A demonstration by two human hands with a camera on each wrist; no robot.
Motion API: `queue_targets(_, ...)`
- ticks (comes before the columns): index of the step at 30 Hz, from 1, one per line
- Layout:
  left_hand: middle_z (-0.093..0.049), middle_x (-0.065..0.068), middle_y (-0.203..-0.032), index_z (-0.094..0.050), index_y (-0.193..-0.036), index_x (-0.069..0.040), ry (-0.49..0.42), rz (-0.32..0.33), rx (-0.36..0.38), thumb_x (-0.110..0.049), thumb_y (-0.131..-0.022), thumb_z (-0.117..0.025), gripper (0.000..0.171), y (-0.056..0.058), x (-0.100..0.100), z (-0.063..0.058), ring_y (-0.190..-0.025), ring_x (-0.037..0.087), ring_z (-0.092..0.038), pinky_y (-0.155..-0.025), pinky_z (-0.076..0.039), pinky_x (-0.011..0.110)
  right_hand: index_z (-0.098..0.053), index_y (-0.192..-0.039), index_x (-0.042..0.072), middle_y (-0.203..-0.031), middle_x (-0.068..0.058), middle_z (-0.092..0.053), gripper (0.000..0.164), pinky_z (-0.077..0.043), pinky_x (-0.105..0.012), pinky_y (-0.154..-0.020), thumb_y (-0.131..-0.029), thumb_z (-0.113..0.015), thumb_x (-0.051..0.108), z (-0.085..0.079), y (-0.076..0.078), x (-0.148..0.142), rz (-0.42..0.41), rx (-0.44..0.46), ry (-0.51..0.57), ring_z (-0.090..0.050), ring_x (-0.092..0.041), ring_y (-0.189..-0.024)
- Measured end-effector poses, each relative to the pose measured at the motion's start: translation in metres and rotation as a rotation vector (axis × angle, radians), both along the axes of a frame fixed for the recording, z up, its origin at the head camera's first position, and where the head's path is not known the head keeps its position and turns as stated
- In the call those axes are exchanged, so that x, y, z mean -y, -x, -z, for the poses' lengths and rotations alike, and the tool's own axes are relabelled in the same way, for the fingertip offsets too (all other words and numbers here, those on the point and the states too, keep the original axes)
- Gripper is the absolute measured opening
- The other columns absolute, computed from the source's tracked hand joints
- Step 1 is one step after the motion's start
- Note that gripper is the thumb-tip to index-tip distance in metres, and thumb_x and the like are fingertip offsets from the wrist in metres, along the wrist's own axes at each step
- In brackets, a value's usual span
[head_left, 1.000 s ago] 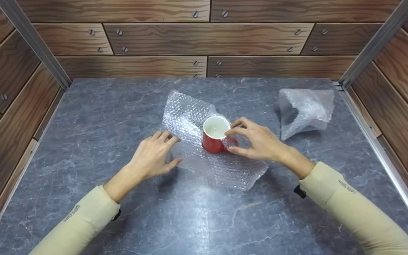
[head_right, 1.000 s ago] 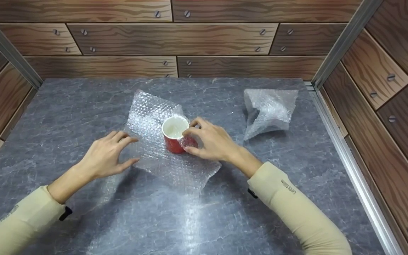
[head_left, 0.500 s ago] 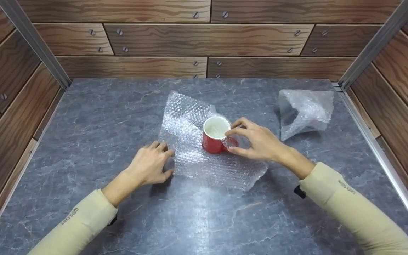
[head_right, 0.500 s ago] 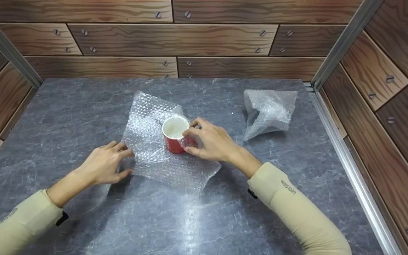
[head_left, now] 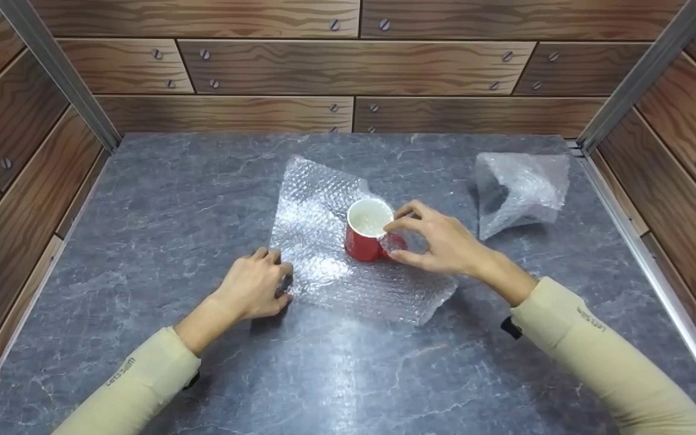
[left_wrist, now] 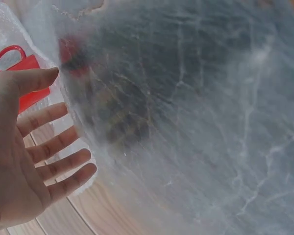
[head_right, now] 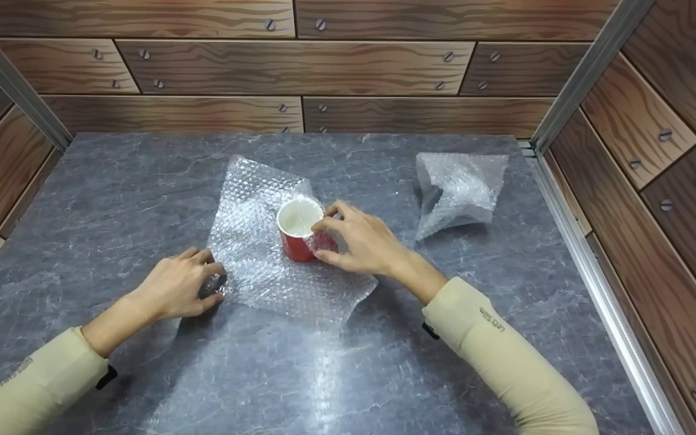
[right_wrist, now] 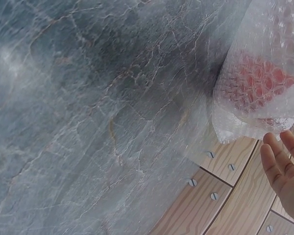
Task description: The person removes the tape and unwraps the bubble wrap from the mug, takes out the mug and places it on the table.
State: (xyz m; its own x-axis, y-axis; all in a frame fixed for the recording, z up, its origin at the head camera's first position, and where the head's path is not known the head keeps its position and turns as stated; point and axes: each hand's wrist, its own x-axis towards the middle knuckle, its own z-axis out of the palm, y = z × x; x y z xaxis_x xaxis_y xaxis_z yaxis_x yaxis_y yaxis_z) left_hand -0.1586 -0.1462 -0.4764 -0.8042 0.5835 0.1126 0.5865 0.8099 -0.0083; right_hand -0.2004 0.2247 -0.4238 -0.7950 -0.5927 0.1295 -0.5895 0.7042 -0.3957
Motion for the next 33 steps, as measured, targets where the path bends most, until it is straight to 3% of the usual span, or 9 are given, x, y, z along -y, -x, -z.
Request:
queue_targets(9,-0.072,0.014,-0.106,-0.073,-0.115,-0.012,0.038,-0.004,0.014,-0.046,-0.081,-0.081,0.048,0.003,-0.003,-0.007,-0.096,0.033,-0.068,-0.069,-0.064,0.047,-0.070,-0.135,0.026,-0.141,-0.005,-0.060,0.047,-0.063,-0.050,-0.094,-0.093,-0.078,0.047,-0.001,0.001,0.002,0.010,-0.001,-0.003,-0.068,-0.027,-0.110)
queue_targets(19,-0.074,0.010,-0.109,-0.072,-0.117,-0.014,-0.012,0.022,-0.058,-0.047,-0.085,-0.076,0.046,0.008,-0.015,-0.029,-0.099,0.031,-0.070,-0.077,-0.063,0.045,-0.071,-0.134,0.026,-0.141,-0.005,-0.060,0.047,-0.062,-0.051,-0.096,-0.094,-0.077,0.048,0.000,0.000,0.002,0.008,-0.001,0.007,-0.067,-0.029,-0.116)
queue_targets(25,-0.075,0.010,-0.111,-0.071,-0.120,-0.015,-0.066,0.064,-0.131,-0.045,-0.089,-0.076,0.044,0.016,-0.029,-0.039,-0.101,0.031,-0.071,-0.083,-0.065,0.045,-0.070,-0.135,0.027,-0.142,-0.005,-0.060,0.048,-0.062,-0.050,-0.095,-0.093,-0.077,0.048,-0.001,-0.001,0.001,0.004,-0.004,0.005,-0.067,-0.028,-0.114)
queue_targets(29,-0.075,0.011,-0.115,-0.071,-0.127,-0.016,-0.130,0.087,-0.176,-0.045,-0.094,-0.073,0.044,0.023,-0.043,-0.038,-0.103,0.031,-0.072,-0.087,-0.065,0.045,-0.071,-0.134,0.026,-0.141,-0.005,-0.060,0.047,-0.062,-0.048,-0.092,-0.093,-0.078,0.048,0.000,0.000,0.000,0.004,-0.013,0.005,-0.068,-0.029,-0.106)
queue_targets(33,-0.075,0.011,-0.117,-0.070,-0.128,-0.015,-0.215,0.087,-0.216,-0.044,-0.097,-0.072,0.043,0.030,-0.056,-0.035,-0.101,0.031,-0.073,-0.080,-0.066,0.044,-0.071,-0.134,0.025,-0.140,-0.006,-0.060,0.047,-0.063,-0.047,-0.090,-0.093,-0.078,0.047,0.001,0.001,0.001,-0.001,-0.016,0.004,-0.068,-0.030,-0.101)
